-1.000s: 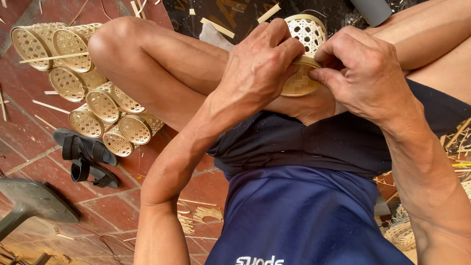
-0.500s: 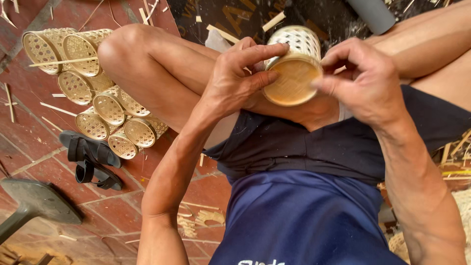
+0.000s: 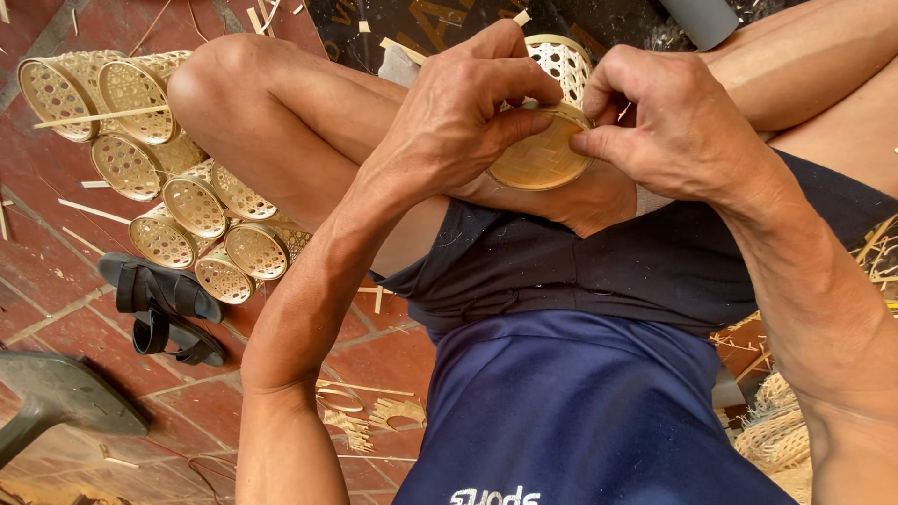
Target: The person sits on the floor assembling woven bamboo baskets. They bend a thin bamboo strip into a ring using a PVC pipe as a form, weave and tuck the strip around the rim of a perforated basket body, press a woven bamboo base into the bottom, and apply glue from a squeeze bottle around the base rim to secure it.
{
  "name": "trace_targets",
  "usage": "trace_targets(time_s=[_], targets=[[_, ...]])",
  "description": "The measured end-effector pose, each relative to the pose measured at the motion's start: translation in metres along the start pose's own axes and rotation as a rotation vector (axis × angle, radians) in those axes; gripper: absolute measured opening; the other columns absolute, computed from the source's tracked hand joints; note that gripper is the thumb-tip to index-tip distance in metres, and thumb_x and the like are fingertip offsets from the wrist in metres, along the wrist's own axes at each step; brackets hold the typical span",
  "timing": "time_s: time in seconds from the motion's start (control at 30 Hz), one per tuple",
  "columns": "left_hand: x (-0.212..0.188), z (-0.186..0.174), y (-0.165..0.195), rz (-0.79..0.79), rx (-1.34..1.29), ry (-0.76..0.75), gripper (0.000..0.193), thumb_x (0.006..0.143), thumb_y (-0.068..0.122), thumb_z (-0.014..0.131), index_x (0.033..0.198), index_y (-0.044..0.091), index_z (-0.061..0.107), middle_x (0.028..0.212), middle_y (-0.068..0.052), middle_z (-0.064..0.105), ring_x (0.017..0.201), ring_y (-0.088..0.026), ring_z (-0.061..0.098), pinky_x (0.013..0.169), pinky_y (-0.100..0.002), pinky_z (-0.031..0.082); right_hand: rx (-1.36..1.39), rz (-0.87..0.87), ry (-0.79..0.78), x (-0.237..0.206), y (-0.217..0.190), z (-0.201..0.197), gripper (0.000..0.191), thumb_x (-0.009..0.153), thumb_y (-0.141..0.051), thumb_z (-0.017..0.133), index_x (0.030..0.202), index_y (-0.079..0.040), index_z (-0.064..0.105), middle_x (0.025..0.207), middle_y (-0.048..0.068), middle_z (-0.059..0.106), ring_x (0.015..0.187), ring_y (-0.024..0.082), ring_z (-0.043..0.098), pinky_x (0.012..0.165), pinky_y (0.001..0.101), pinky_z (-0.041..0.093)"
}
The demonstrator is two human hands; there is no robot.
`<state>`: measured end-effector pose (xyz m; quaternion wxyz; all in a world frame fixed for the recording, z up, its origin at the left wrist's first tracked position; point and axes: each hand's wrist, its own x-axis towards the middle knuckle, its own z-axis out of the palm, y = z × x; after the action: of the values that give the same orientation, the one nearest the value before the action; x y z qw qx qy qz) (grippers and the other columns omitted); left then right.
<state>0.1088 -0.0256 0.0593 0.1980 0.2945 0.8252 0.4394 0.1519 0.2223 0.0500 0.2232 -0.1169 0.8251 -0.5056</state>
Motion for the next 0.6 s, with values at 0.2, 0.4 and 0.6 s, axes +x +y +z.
trace_targets(time_s=[0.2,0.4,0.6], targets=[[-0.017,0.013,0.001,-0.190,0.032,0.340,0.022,0.096,0.005,0.078,0.116,0.011,0.071,0.086,-0.007,0.051,0.078,-0.022,0.057,0.070,-0.037,0.048,0.191,0.086,0.173,-0.001,-0.005,0.005,0.035,0.087,-0.007,0.085,0.112,-0.001,0.061,0.097,0.004,0.065,0.086,0.010,0.066,0.074,0.0240,0.057],[-0.022,0.009,0.011,-0.210,-0.013,0.199,0.031,0.092,0.004,0.076,0.122,0.010,0.069,0.093,-0.007,0.054,0.079,-0.020,0.062,0.070,-0.035,0.052,0.155,0.122,0.139,-0.007,0.003,0.007,0.027,0.092,-0.005,0.085,0.108,0.000,0.064,0.098,0.006,0.068,0.088,0.011,0.068,0.076,0.0262,0.059],[-0.016,-0.006,0.020,0.043,0.183,0.073,0.026,0.084,0.013,0.083,0.102,0.009,0.064,0.101,-0.010,0.059,0.097,-0.034,0.062,0.079,-0.045,0.051,-0.116,-0.071,0.098,-0.009,-0.016,0.009,0.027,0.086,0.001,0.084,0.100,0.001,0.061,0.092,0.011,0.064,0.082,0.021,0.068,0.069,0.0327,0.054]])
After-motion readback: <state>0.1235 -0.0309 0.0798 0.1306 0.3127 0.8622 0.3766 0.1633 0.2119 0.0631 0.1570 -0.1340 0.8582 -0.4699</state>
